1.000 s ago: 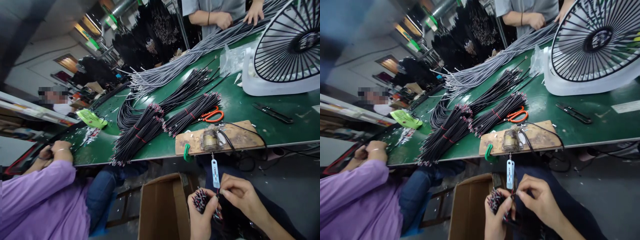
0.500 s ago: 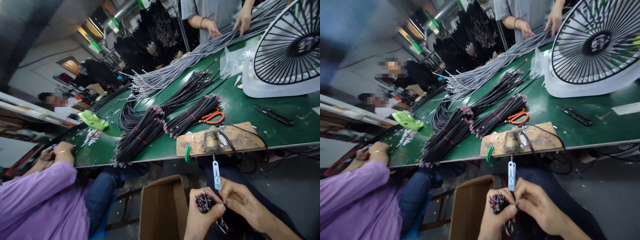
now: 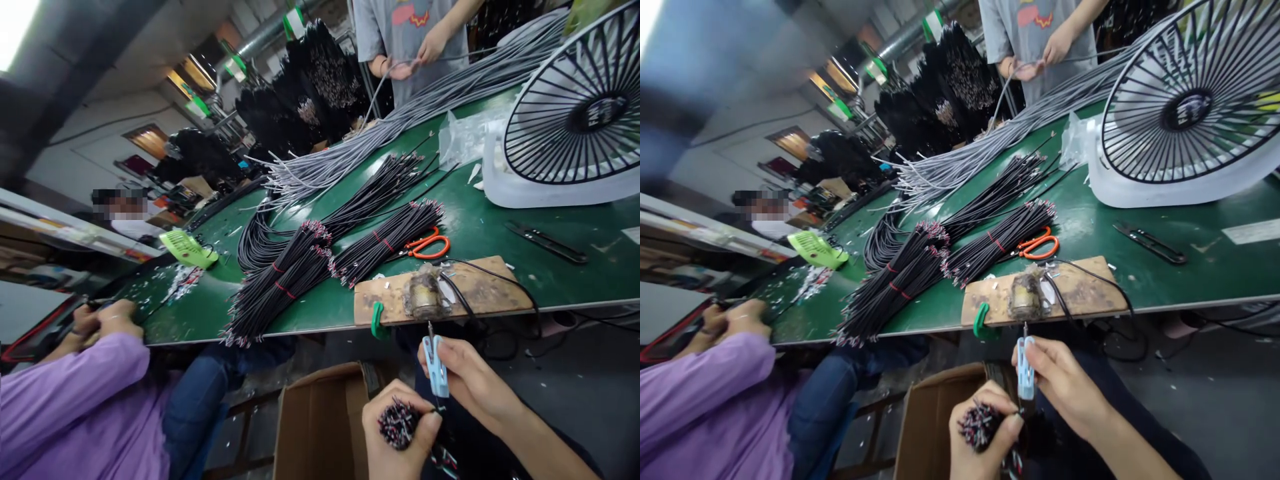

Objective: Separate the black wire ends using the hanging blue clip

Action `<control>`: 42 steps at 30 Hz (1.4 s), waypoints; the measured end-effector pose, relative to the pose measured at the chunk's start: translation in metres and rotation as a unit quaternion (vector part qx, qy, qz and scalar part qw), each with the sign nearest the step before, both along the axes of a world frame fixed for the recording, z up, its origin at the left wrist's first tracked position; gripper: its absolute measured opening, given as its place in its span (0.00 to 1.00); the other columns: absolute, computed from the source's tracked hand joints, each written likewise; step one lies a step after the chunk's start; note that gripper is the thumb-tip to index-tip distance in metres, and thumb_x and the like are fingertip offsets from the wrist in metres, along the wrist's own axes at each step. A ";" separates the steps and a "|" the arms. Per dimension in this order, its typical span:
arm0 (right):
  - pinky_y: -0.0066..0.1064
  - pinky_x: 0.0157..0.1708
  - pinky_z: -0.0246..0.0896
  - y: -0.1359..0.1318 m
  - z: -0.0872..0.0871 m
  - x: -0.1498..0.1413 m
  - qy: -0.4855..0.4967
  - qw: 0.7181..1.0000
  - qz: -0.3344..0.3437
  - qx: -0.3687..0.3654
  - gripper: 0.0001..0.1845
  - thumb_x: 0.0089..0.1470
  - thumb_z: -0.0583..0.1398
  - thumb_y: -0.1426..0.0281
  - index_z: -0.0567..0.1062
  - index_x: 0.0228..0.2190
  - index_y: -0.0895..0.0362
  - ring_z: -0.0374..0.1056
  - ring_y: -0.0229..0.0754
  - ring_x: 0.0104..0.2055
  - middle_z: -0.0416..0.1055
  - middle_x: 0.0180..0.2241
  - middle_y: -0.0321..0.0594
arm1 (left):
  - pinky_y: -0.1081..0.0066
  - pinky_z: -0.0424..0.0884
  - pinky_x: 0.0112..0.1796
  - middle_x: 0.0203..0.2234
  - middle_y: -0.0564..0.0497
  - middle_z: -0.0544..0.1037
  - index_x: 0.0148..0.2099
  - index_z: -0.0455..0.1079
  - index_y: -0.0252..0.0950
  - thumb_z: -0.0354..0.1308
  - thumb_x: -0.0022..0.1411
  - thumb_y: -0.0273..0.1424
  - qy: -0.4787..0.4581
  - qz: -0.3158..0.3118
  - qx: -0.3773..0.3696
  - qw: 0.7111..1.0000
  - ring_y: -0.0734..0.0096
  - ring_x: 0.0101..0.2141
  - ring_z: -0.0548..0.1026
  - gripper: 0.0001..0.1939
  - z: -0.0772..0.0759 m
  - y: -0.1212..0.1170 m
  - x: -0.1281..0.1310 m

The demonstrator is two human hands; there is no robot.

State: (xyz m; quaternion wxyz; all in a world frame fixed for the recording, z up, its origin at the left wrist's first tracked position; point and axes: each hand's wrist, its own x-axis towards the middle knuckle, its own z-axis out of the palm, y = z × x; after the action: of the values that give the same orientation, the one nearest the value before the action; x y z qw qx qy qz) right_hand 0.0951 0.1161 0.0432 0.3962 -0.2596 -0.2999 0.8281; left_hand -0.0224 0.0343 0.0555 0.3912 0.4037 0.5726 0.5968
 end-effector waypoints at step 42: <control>0.35 0.33 0.61 -0.036 -0.010 0.036 -0.315 0.886 -0.031 0.339 0.15 0.62 0.55 0.67 0.71 0.24 0.56 0.66 0.43 0.29 0.70 0.25 0.39 | 0.71 0.70 0.25 0.19 0.53 0.76 0.24 0.74 0.35 0.71 0.41 0.28 -0.047 0.123 -0.131 0.983 0.69 0.21 0.73 0.08 -0.025 -0.020 0.027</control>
State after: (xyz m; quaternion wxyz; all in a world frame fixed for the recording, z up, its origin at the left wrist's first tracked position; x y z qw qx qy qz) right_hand 0.1315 0.0801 0.0333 0.3703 -0.3658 -0.6630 0.5381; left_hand 0.0050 0.0142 0.0302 0.3907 0.2464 0.6720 0.5788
